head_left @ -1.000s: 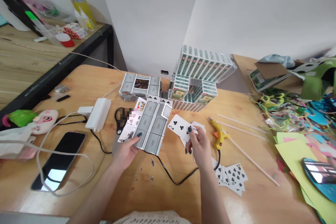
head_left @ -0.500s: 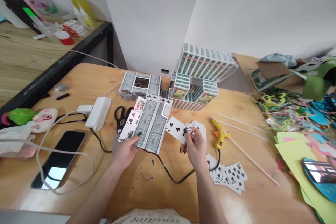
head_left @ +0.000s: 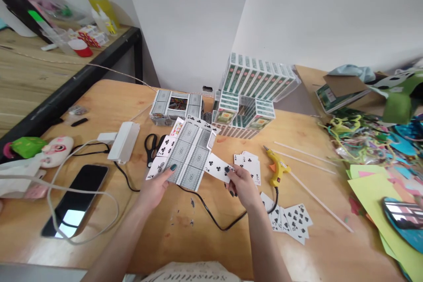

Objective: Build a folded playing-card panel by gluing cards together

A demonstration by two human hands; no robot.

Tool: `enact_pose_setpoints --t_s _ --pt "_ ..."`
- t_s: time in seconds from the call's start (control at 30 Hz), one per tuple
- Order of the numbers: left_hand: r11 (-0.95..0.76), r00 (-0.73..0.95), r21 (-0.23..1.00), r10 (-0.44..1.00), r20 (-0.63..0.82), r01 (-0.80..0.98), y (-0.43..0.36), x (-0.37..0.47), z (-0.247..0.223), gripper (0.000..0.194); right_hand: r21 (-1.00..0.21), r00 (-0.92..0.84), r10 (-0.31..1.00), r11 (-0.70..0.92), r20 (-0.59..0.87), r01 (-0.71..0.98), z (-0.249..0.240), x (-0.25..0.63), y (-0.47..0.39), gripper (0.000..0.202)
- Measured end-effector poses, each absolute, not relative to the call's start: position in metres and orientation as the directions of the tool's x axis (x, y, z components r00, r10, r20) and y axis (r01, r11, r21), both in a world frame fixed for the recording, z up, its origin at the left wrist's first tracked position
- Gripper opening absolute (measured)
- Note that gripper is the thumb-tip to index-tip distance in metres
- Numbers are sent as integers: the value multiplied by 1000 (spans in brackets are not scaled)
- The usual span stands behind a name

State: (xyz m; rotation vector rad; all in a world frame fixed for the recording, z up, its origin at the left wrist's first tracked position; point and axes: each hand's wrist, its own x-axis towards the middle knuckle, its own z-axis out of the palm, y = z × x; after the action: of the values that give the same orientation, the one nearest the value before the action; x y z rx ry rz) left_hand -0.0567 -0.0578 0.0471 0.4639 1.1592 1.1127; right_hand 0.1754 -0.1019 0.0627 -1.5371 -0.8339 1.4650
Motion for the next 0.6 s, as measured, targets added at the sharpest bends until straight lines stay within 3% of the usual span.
enact_pose_setpoints --t_s 0.23,0.6 --pt "471 35 767 860 -508 -435 -59 -58 46 52 -906 58 905 -417 -421 -71 66 179 -103 37" --pt "515 42 754 835 -548 -407 -55 -56 52 57 -925 113 918 -375 -379 -62 61 183 -100 38"
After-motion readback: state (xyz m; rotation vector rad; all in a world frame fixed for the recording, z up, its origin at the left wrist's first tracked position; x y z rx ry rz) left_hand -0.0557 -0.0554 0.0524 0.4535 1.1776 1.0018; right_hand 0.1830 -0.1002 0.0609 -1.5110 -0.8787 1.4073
